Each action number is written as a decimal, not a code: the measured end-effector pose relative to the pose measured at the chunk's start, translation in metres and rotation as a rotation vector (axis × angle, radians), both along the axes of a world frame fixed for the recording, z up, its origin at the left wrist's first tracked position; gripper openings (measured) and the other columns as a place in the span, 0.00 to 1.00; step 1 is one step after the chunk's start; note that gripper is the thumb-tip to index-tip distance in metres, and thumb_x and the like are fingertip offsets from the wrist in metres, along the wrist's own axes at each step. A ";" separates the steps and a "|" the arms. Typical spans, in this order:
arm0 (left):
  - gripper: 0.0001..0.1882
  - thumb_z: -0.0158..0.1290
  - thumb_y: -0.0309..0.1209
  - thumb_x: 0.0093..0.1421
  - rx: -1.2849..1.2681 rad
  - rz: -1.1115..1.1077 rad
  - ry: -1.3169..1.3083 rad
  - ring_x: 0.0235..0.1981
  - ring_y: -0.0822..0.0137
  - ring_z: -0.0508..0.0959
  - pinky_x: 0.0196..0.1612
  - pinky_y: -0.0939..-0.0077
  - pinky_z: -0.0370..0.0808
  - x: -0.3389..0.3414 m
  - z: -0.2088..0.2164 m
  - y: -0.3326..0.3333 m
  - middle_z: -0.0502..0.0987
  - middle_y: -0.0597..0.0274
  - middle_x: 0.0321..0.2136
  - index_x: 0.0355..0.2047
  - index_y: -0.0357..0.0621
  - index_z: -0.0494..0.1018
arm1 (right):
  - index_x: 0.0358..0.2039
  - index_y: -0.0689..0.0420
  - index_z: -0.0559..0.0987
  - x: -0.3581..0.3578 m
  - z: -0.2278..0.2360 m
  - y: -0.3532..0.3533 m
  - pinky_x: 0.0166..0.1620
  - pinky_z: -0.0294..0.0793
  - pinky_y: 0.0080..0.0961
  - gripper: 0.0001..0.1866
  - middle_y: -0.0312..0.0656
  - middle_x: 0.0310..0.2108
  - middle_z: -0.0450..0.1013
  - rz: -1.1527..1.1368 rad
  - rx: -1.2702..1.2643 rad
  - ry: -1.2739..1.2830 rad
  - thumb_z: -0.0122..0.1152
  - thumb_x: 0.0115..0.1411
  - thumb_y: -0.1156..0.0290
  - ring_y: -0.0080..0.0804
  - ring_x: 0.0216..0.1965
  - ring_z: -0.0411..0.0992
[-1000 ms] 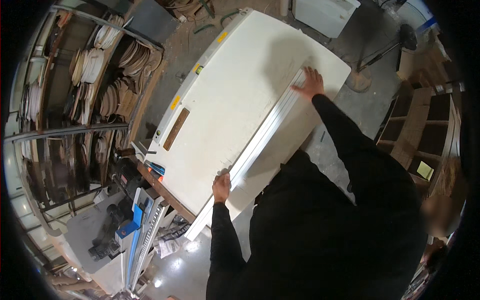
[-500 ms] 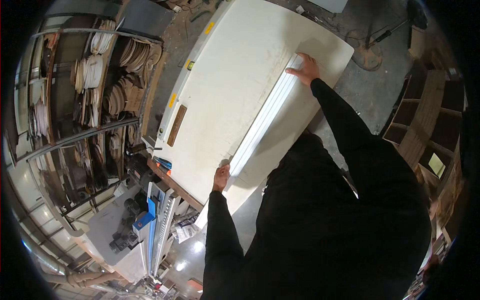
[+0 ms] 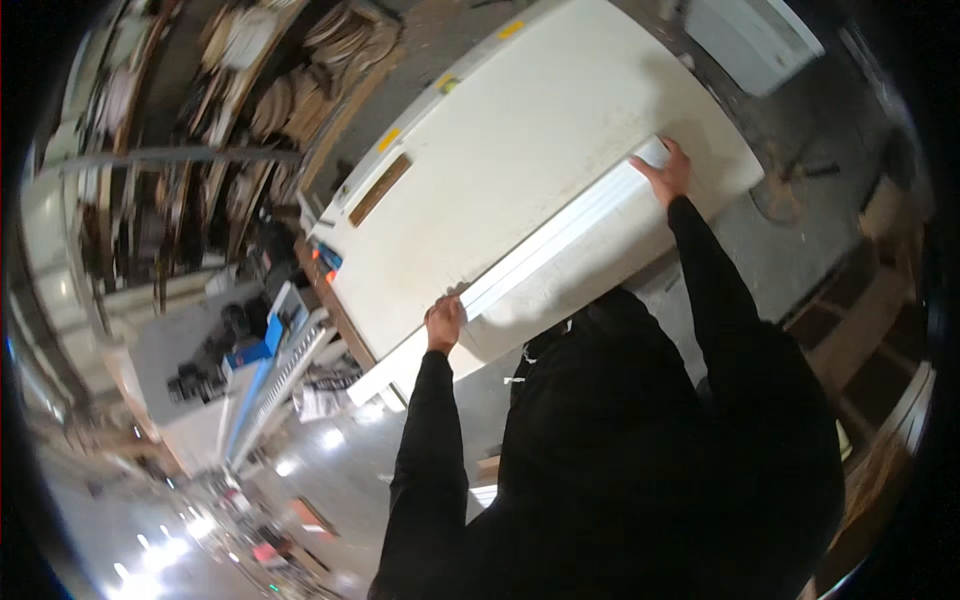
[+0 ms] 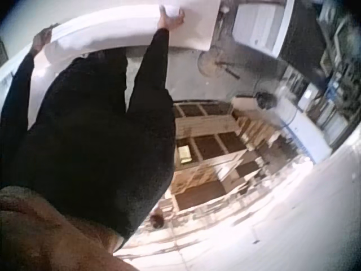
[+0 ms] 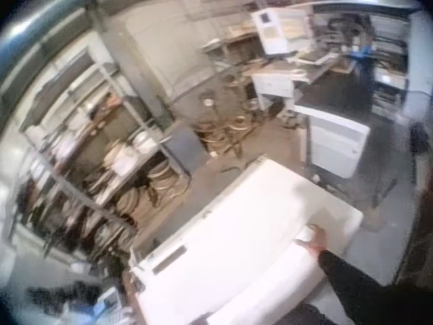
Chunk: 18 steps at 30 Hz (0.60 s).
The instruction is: Inspecting and sorting white linear furniture components at a workstation.
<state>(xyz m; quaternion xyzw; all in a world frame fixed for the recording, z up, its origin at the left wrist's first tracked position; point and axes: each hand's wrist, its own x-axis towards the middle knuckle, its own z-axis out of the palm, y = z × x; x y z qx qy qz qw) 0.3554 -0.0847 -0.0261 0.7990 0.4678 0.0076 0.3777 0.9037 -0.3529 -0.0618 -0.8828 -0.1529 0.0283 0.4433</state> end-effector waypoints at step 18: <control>0.14 0.57 0.38 0.67 0.280 0.929 -0.140 0.43 0.49 0.84 0.53 0.59 0.78 -0.067 0.050 -0.201 0.86 0.54 0.40 0.44 0.40 0.82 | 0.49 0.65 0.84 0.057 -0.021 -0.043 0.66 0.66 0.46 0.18 0.56 0.53 0.79 0.271 -0.156 -0.450 0.56 0.73 0.62 0.51 0.57 0.75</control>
